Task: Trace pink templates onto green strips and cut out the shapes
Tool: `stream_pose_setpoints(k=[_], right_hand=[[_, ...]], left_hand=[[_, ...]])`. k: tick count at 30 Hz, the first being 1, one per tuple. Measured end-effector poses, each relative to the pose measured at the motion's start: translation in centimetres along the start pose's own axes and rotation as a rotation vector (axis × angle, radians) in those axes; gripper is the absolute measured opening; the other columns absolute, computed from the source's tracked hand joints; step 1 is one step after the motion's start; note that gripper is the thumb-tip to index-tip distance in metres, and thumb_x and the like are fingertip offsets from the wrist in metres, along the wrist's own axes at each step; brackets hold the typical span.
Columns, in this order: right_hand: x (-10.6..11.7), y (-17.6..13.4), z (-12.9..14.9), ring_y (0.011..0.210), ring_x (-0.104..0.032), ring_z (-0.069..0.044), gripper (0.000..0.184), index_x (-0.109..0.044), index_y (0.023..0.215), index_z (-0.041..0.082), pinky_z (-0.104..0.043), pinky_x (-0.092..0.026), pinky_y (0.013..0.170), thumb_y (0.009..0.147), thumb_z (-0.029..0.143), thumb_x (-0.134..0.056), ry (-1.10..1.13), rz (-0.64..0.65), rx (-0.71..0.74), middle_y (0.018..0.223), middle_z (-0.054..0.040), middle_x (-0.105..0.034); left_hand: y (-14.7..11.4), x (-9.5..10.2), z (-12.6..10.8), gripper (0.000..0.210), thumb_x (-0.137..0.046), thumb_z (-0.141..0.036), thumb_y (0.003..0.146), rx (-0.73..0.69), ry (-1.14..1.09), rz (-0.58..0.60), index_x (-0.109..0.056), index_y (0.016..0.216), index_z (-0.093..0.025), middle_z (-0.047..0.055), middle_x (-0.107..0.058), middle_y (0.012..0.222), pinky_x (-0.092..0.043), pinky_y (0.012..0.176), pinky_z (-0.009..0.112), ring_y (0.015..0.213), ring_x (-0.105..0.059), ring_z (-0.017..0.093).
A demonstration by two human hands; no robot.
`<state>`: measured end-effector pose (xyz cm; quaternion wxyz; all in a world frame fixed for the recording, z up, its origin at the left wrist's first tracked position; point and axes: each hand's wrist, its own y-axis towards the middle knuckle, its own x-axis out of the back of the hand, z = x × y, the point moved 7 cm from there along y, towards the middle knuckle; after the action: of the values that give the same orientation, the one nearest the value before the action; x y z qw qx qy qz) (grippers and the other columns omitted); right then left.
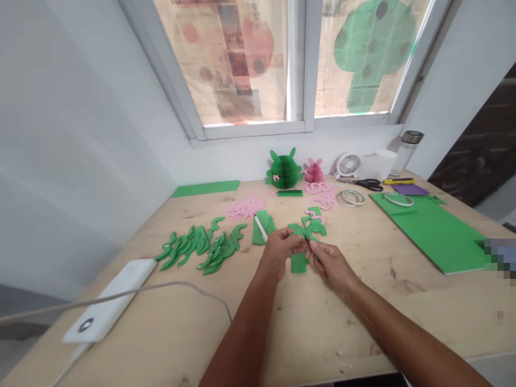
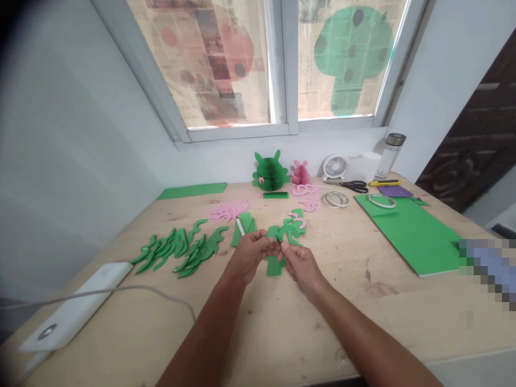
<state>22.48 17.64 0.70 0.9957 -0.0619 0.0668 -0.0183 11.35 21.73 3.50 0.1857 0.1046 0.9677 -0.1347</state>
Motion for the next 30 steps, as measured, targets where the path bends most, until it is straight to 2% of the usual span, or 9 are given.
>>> stream_pose_setpoints(k=[30], right_hand=[[0.00,-0.03,0.22,0.034,-0.020,-0.006,0.051,-0.057,0.065,0.017,-0.023,-0.012,0.037,0.076,0.067,-0.055,-0.027,0.008,0.033,0.036,0.0096,-0.031]], left_hand=[[-0.03,0.15,0.08,0.026,-0.074,-0.021,0.050,0.023,-0.003,0.039,-0.053,0.066,-0.017,0.001,-0.065,0.058,-0.047,0.062,0.029,0.056,-0.061,0.014]])
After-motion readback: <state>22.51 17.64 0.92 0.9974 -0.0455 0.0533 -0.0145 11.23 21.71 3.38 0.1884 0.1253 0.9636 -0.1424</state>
